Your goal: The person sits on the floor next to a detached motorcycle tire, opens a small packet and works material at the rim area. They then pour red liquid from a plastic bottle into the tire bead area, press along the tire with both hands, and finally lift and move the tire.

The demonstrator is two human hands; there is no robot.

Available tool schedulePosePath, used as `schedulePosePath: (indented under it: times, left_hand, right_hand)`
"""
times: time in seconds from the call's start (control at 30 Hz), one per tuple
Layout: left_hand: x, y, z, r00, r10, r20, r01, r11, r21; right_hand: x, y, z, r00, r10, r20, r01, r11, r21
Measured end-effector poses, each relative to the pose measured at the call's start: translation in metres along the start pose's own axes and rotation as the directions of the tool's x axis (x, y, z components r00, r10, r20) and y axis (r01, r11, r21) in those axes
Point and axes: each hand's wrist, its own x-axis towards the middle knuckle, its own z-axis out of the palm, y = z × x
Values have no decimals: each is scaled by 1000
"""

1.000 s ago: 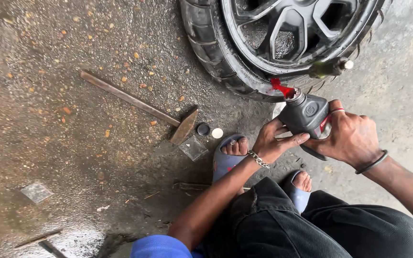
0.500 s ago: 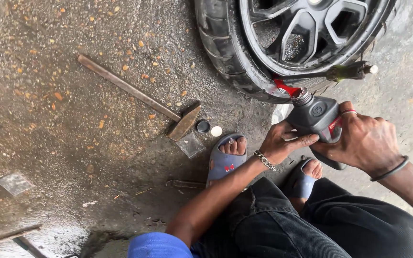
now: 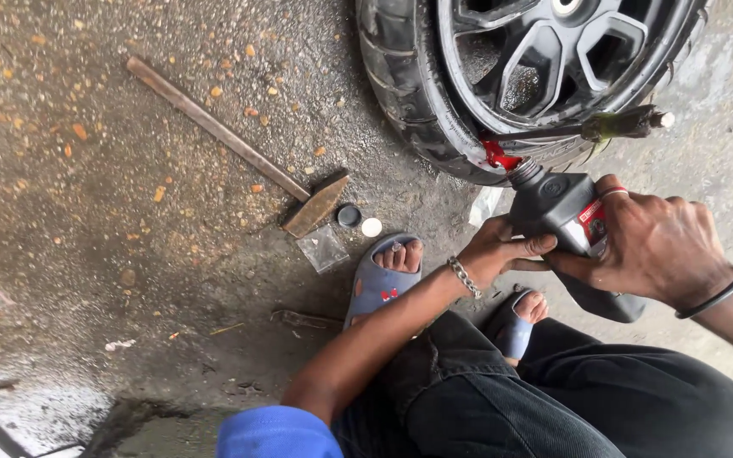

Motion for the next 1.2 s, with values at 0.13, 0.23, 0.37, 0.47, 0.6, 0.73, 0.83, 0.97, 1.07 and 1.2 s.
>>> schedulePosePath:
  times: [0.13,0.23,0.37,0.47,0.6,0.73,0.83,0.97,1.07,1.2]
  left_hand:
    - [21,-13,-13,984,7,178,40,965,-260]
    - [29,-13,-13,954,32,299,81,930,-358]
    - [38,-22,-3,957,48,286,58,935,-350]
    - [42,-28,3,968,62,241,26,938,-347]
    - [46,-32,9,977,63,202,17,927,-375]
    - [45,-29,13,984,33,177,38,924,-380]
    - [40,-23,17,981,52,189,34,904,-426]
    - [24,-3,31,967,70,243,63,865,-498]
    - [12,21,56,983,38,182,74,819,-569]
    - [17,20,65,1000,-4,-16,-2,931,-365]
  right_hand:
    - [12,13,7,990,35,136,-24,996,-81]
    - [20,21,6,979,18,202,-2,997,-82]
    - [26,31,6,963,48,264,-32,997,-66]
    - [30,41,9,956,49,291,-18,994,-105]
    - [29,37,0,949,87,302,-42,987,-153]
    - [32,46,7,942,96,320,-32,979,-199]
    - [27,32,-9,936,111,334,-18,963,-271]
    - [20,25,-14,933,101,345,22,942,-336]
    - [15,20,-15,973,41,228,60,906,-418]
    - [8,7,-28,981,39,188,52,889,-456]
